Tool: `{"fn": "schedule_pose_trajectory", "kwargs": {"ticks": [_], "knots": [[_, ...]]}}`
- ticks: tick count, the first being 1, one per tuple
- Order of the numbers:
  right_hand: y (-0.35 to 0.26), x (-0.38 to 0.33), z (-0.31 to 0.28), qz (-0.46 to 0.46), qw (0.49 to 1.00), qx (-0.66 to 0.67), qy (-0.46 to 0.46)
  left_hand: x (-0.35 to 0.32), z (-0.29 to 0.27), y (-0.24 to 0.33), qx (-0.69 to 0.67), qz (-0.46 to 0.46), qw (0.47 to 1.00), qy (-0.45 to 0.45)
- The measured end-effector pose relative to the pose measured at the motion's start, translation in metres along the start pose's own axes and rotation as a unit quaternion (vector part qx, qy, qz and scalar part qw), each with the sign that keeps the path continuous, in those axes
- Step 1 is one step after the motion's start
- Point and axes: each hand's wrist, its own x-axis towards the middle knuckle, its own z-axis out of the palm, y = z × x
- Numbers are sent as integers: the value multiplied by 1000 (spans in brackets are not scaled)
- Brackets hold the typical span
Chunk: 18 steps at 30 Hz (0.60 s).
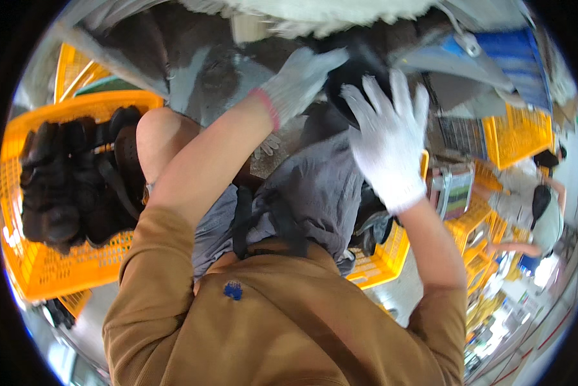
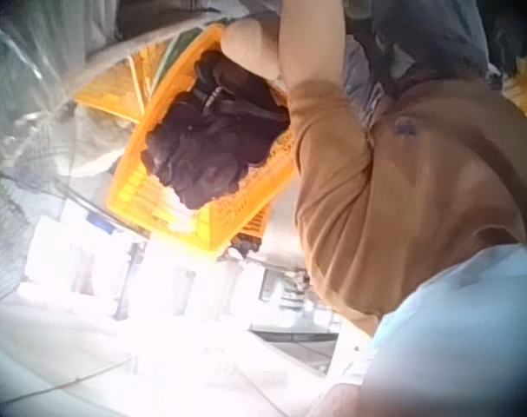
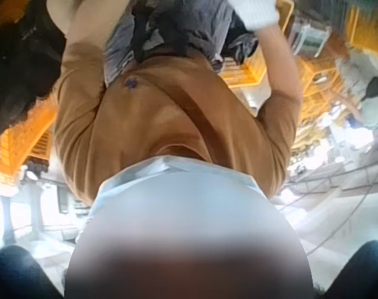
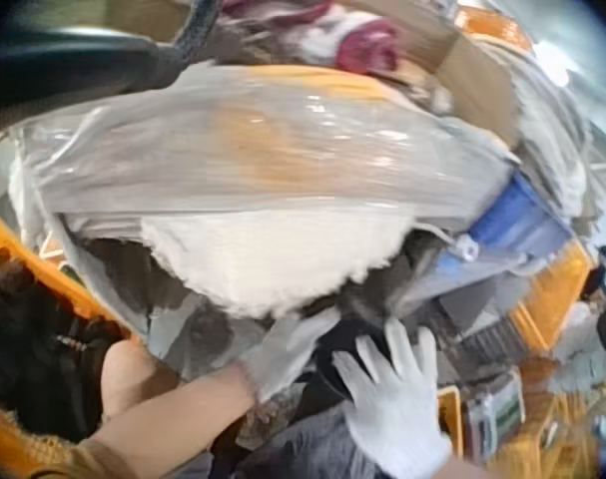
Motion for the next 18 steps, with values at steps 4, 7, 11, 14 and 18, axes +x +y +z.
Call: {"fn": "schedule_pose_trajectory", "kwargs": {"ticks": [4, 7, 11, 14, 18], "knots": [[-36, -34, 28, -47, 962, 264, 49, -65, 2, 10, -399, -44, 915, 48], [-79, -37, 50, -32, 948, 281, 144, -64, -6, 28, -419, -5, 893, 161], [-84, 52, 50, 104, 920, 341, 161, -23, -39, 22, -237, 135, 945, 179], [-76, 85, 31, -18, 970, 128, 205, -16, -46, -10, 150, 259, 913, 278], [-73, 72, -3, 133, 817, 544, -138, -23, -44, -28, -243, 97, 948, 182]]}}
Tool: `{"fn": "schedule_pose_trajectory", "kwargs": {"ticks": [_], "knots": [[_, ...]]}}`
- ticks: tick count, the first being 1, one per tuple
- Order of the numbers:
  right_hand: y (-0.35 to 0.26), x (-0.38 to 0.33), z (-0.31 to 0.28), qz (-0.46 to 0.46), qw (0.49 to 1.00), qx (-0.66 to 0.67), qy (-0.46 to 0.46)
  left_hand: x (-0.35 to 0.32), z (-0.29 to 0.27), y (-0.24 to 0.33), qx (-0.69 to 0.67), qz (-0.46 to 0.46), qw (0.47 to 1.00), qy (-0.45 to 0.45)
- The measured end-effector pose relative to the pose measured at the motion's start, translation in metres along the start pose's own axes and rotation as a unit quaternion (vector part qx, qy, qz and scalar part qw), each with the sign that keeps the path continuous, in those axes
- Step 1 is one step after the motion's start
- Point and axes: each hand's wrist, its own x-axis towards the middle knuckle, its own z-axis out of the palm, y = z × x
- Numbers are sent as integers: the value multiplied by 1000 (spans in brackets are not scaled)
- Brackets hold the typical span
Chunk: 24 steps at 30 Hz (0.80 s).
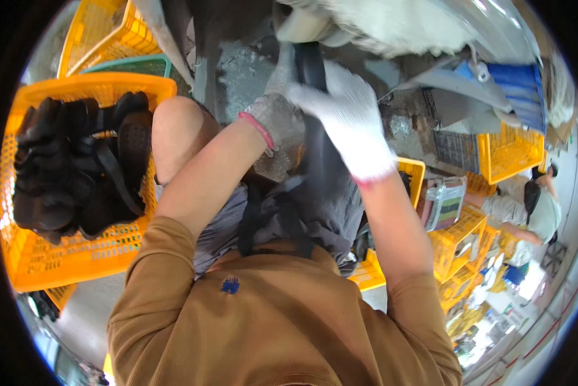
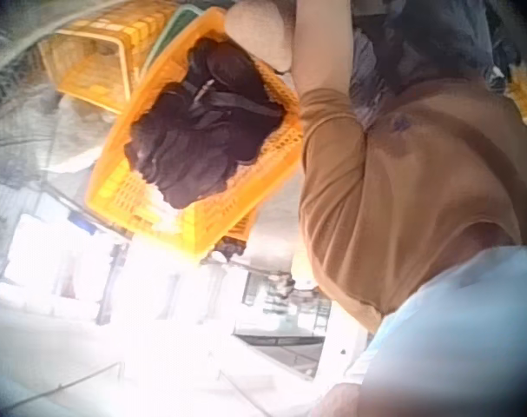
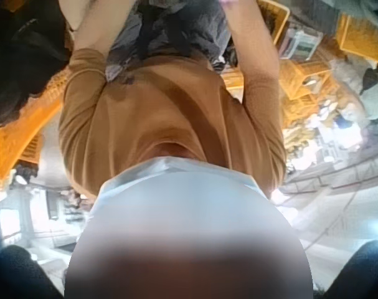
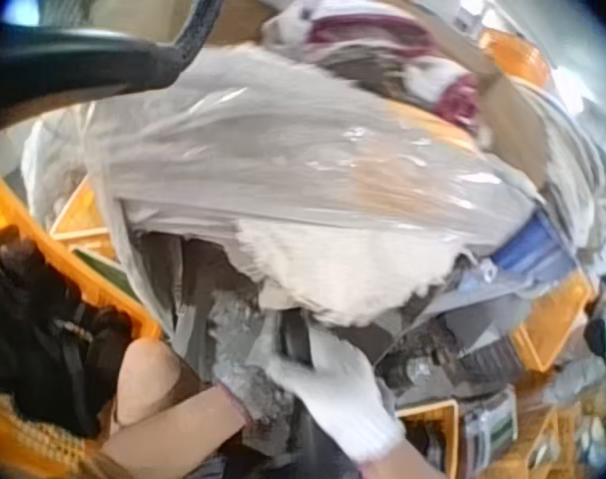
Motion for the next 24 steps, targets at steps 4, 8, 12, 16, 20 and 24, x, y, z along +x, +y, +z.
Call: {"fn": "schedule_pose_trajectory", "kwargs": {"ticks": [4, 8, 12, 16, 20, 24], "knots": [[5, -10, 10, -90, 993, -74, 34, 19, 30, 33, -61, -26, 997, -31], [-6, -8, 6, 24, 975, 213, -54, 7, 54, 49, -36, 27, 998, -45], [-2, -65, 28, -51, 986, -118, 105, -15, 46, 29, -59, -51, 997, 28], [30, -57, 42, -176, 935, -206, 230, 9, 27, 26, 159, -17, 987, -24], [41, 16, 23, -236, 906, -207, 283, 14, 14, 11, 319, 270, 908, 41], [0, 22, 15, -58, 970, -175, 159, -9, 9, -15, 12, 32, 995, 89]]}}
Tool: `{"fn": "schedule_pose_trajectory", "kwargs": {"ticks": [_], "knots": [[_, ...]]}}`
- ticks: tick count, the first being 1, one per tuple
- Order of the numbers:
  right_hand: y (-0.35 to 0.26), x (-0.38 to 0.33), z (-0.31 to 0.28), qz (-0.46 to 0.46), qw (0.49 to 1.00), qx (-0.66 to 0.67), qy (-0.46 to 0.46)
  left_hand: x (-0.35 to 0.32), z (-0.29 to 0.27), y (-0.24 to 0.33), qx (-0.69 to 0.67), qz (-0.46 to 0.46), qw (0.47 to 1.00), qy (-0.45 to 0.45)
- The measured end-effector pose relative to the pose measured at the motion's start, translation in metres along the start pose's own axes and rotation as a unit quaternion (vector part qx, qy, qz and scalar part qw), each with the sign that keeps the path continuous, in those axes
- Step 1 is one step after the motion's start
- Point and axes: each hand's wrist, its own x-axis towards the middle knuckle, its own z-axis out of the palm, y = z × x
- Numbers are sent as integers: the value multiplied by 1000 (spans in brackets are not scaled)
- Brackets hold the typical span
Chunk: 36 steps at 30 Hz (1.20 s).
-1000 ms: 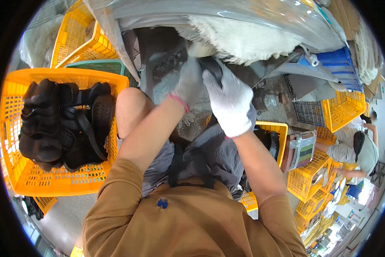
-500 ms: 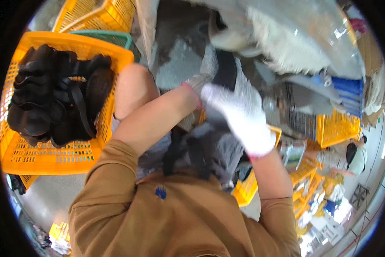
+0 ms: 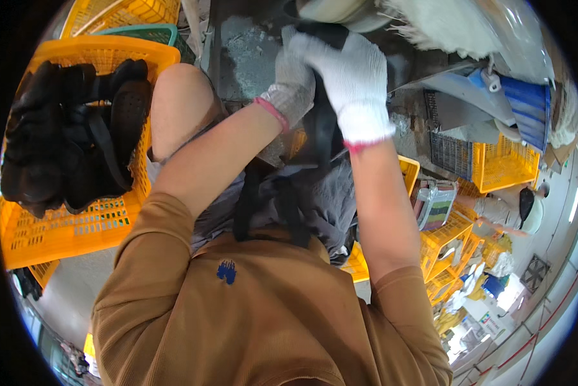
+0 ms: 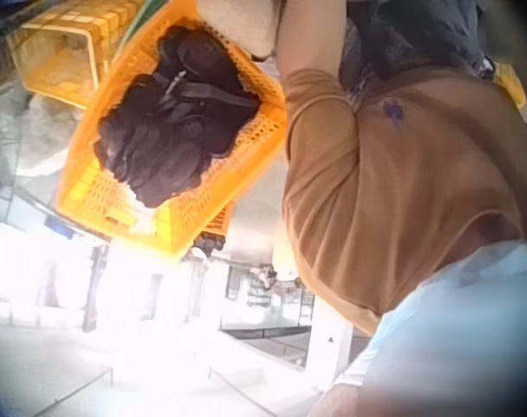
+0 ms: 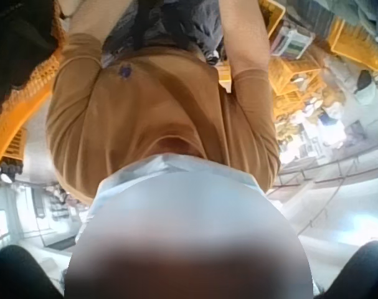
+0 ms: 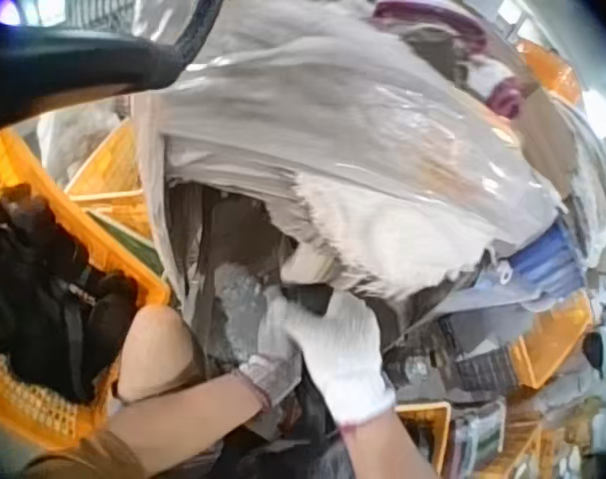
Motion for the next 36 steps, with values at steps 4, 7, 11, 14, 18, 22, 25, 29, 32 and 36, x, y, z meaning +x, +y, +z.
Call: {"fn": "schedule_pose_trajectory", "kwargs": {"ticks": [4, 7, 11, 14, 18, 22, 25, 29, 32, 36], "knots": [[-17, -37, -16, -14, 991, 114, -60, 10, 6, 3, -187, -32, 979, -74], [-8, -18, -16, 64, 955, 242, -161, 28, 17, 36, -155, -39, 979, -127], [9, -31, -21, -94, 985, 45, -139, -19, 17, 99, 61, -84, 992, 74], [52, -115, -31, -35, 972, 168, -162, -81, -31, 151, 322, 142, 935, 43], [149, -248, -40, 125, 980, -155, -11, -117, -166, 217, 568, 480, 627, 232], [209, -271, -59, 252, 933, -227, -121, -122, -337, 282, 671, -42, 556, 489], [188, -226, -56, 143, 975, -140, -97, -138, -415, 312, 759, -15, 526, 385], [125, -169, -21, 110, 990, -25, -81, -163, -432, 295, 663, 102, 621, 406], [94, -156, 1, -86, 988, -9, -125, -160, -415, 253, 722, 2, 618, 312], [76, -165, 0, -110, 982, 15, -156, -171, -407, 240, 707, -73, 542, 449]]}}
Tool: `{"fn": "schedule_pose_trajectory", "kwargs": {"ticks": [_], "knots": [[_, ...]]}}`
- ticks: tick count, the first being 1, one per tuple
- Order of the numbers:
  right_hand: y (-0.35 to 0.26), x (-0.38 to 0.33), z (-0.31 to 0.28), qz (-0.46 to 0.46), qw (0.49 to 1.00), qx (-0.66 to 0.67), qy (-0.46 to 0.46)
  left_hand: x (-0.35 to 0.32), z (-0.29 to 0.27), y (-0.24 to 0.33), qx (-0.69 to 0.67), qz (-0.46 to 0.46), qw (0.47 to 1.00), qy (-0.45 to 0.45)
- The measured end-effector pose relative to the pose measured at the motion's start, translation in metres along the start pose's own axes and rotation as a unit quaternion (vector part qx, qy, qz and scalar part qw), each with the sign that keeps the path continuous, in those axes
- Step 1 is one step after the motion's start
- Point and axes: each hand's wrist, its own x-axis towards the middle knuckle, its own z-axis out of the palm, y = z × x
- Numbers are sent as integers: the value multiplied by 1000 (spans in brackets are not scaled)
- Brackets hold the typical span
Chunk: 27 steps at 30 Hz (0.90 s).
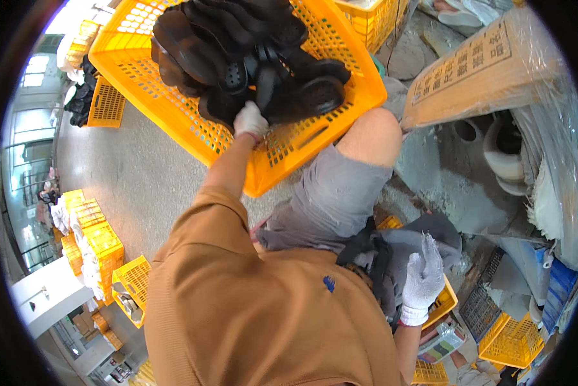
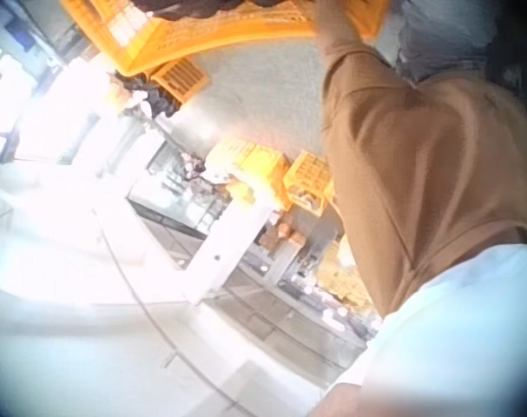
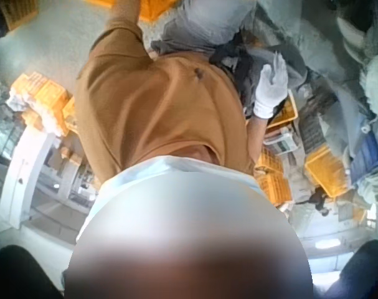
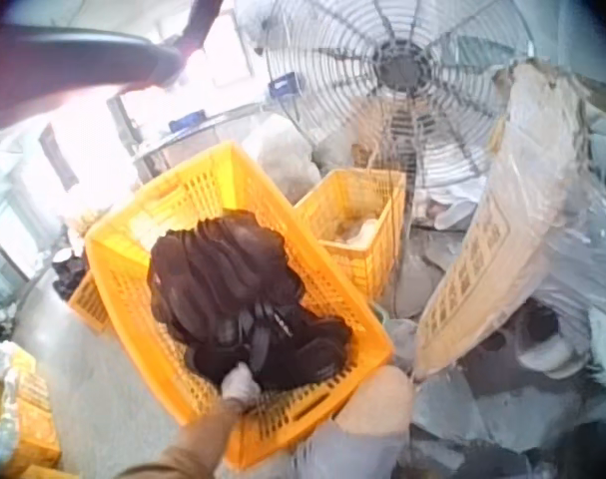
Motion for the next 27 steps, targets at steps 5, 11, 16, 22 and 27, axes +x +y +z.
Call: {"fn": "schedule_pose_trajectory", "kwargs": {"ticks": [5, 11, 16, 22, 27], "knots": [[-30, -3, -5, 23, 992, 70, 100, -44, -66, -50, -140, 129, 951, 245], [-63, 12, 5, -77, 981, 175, 15, -116, -118, -8, -164, 112, 895, 398], [-61, 2, 12, -66, 937, 341, 45, -197, -169, 91, -746, 73, 659, 63], [-56, -11, -31, 266, 792, 512, 199, -314, -47, 241, -717, 181, 462, -490], [-67, -25, -80, 323, 838, 314, 307, -338, 38, 369, -679, 25, 233, -696]]}}
